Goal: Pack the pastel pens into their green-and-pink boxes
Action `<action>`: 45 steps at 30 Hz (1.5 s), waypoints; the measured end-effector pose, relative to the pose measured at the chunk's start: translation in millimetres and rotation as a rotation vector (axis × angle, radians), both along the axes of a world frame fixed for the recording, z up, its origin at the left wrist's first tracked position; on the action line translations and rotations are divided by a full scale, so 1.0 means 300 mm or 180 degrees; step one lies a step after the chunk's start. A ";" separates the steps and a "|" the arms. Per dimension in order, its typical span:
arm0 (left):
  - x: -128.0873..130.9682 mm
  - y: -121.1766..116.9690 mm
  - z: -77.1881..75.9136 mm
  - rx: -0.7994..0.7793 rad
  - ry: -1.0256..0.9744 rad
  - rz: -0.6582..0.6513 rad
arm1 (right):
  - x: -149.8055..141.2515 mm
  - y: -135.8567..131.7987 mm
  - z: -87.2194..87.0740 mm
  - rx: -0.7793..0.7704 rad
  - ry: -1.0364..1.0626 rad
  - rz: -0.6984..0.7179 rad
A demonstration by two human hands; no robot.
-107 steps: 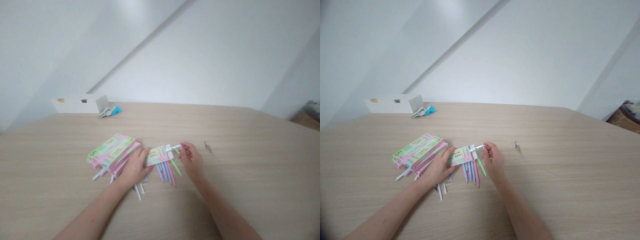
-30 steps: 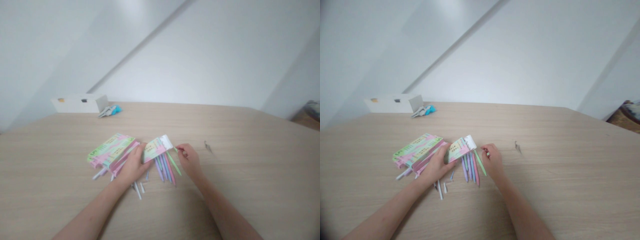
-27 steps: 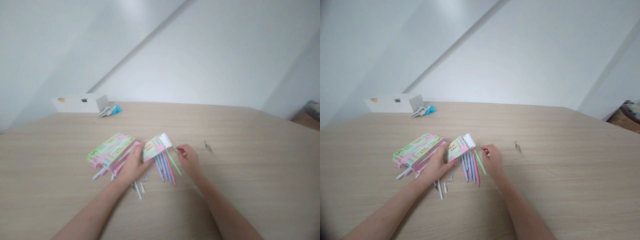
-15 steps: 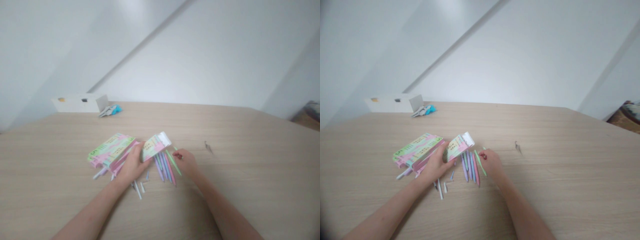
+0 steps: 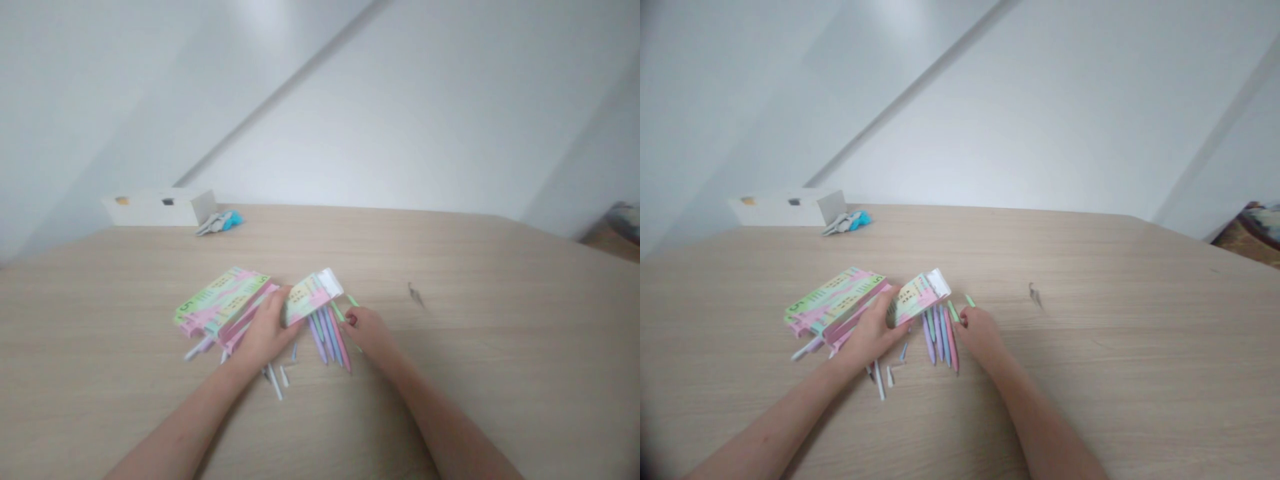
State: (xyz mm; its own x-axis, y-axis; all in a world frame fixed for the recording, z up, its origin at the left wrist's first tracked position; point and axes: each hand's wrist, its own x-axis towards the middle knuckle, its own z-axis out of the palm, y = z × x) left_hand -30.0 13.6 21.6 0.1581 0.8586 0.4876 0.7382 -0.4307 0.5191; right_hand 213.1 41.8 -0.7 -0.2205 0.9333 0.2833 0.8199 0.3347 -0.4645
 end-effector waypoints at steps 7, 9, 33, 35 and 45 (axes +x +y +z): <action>0.000 0.002 -0.004 0.0004 0.0040 -0.0016 | -0.011 -0.003 0.004 0.0010 -0.0105 -0.0018; -0.001 0.002 -0.004 0.0012 0.0039 -0.0011 | -0.010 -0.003 0.004 -0.0012 -0.0111 -0.0010; 0.001 0.004 -0.007 0.0037 0.0049 0.0007 | -0.104 -0.096 0.065 0.0010 -0.0347 0.0412; 0.002 0.005 -0.006 0.0046 0.0040 0.0006 | -0.108 -0.098 0.067 -0.0024 -0.0510 0.0371; 0.002 0.004 -0.010 0.0058 0.0137 0.0017 | -0.099 -0.086 0.065 -0.0228 -0.0731 0.0056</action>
